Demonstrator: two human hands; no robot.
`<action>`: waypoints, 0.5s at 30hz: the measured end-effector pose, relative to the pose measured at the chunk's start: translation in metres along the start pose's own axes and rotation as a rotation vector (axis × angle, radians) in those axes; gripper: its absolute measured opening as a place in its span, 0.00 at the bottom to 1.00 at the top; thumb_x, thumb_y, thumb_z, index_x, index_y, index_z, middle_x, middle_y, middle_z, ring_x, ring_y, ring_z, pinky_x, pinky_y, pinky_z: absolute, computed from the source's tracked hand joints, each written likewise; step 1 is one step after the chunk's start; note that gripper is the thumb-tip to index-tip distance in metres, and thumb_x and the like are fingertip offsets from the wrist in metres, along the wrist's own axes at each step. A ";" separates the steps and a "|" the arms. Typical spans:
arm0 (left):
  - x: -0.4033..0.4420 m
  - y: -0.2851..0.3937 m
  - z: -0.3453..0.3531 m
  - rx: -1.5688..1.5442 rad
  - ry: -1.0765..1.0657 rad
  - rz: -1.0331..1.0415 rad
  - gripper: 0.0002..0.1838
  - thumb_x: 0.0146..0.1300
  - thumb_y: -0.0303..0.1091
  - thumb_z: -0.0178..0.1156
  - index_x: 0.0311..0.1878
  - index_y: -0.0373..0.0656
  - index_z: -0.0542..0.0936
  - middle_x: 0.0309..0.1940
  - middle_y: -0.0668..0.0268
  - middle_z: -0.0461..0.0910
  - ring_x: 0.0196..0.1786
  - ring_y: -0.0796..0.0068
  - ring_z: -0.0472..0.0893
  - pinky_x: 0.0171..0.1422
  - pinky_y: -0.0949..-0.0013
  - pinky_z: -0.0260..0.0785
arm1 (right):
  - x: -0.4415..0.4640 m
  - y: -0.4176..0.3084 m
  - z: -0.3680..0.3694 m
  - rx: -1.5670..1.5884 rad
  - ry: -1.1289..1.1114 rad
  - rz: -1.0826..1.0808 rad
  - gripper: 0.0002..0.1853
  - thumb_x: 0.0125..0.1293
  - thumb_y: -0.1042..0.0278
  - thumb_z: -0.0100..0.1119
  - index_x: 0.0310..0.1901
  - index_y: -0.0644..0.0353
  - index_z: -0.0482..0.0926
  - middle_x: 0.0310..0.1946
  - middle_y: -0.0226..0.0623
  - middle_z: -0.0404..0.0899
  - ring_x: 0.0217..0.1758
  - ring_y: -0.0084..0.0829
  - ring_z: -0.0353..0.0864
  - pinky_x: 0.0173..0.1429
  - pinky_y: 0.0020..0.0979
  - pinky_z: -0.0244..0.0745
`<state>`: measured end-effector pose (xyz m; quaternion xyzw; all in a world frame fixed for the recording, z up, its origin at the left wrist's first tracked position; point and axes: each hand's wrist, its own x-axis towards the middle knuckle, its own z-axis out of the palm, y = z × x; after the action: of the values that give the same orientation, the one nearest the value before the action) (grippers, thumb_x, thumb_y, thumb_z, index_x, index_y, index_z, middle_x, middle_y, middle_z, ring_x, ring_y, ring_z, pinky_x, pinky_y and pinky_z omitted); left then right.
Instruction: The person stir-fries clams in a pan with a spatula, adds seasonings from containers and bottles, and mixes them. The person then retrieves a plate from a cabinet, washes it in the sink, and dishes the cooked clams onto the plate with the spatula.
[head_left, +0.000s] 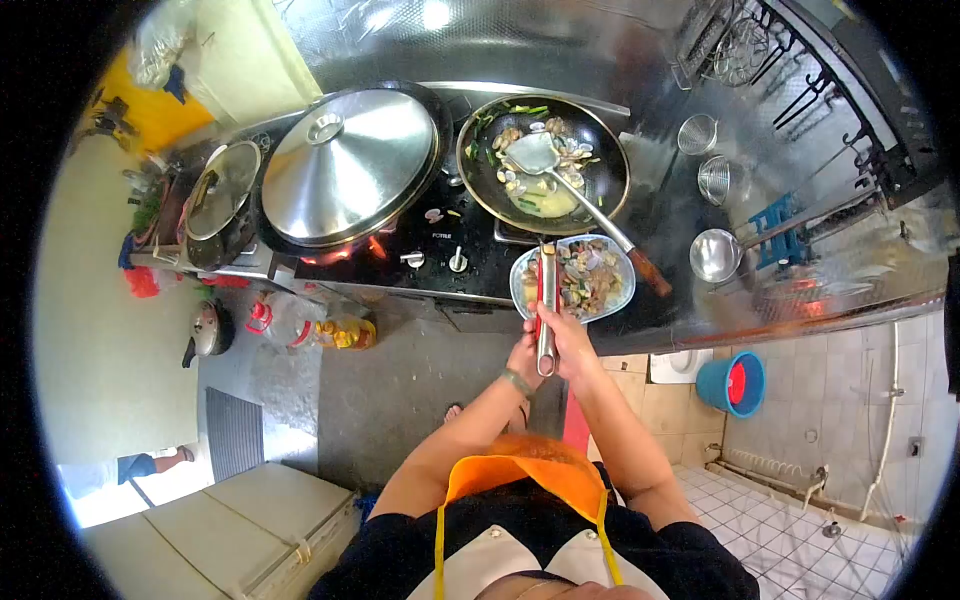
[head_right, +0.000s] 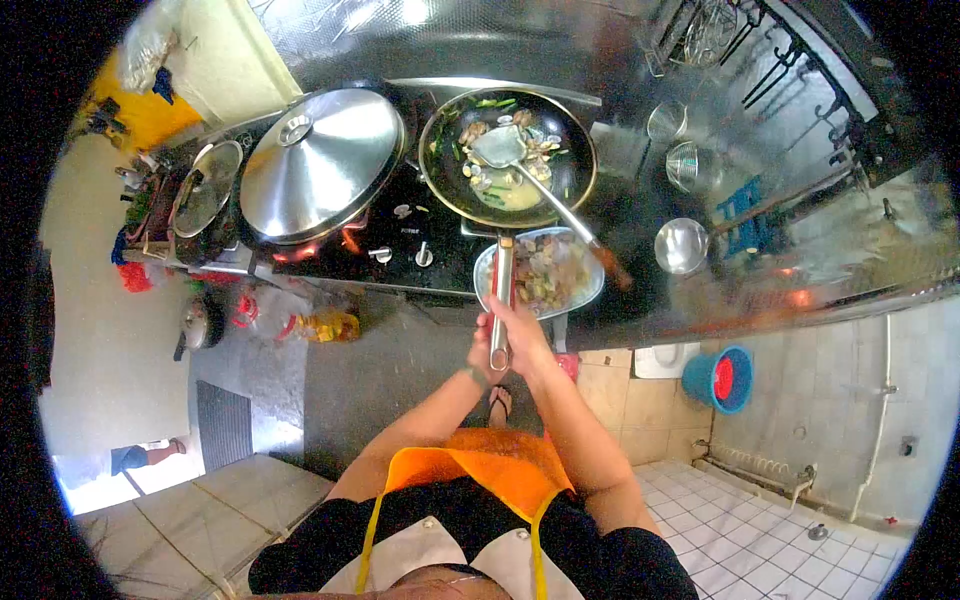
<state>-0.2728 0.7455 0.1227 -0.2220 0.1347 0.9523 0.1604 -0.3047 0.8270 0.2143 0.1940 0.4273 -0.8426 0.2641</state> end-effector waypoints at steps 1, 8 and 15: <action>-0.007 0.004 -0.006 0.036 -0.034 0.000 0.10 0.66 0.36 0.47 0.46 0.45 0.74 0.39 0.65 0.77 0.35 0.78 0.75 0.41 0.71 0.73 | 0.000 0.002 -0.008 -0.010 -0.030 -0.022 0.15 0.69 0.58 0.54 0.48 0.60 0.69 0.35 0.39 0.79 0.32 0.31 0.80 0.33 0.30 0.78; 0.001 0.059 0.060 0.355 -0.223 -0.247 0.24 0.71 0.52 0.46 0.56 0.42 0.72 0.44 0.58 0.78 0.47 0.62 0.79 0.54 0.62 0.74 | -0.017 -0.060 -0.151 0.272 -0.043 -0.179 0.32 0.71 0.40 0.38 0.57 0.65 0.71 0.45 0.44 0.81 0.46 0.35 0.82 0.48 0.38 0.79; 0.035 0.056 0.088 0.241 -0.312 -0.452 0.08 0.68 0.37 0.54 0.34 0.48 0.68 0.19 0.74 0.65 0.17 0.81 0.66 0.18 0.76 0.62 | -0.008 -0.128 -0.120 0.476 -0.214 0.073 0.24 0.69 0.59 0.47 0.60 0.69 0.64 0.37 0.34 0.75 0.23 0.20 0.73 0.19 0.17 0.69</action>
<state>-0.3557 0.7318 0.1927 -0.0769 0.1675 0.8923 0.4122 -0.3643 0.9914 0.2313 0.1757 0.1792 -0.9251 0.2850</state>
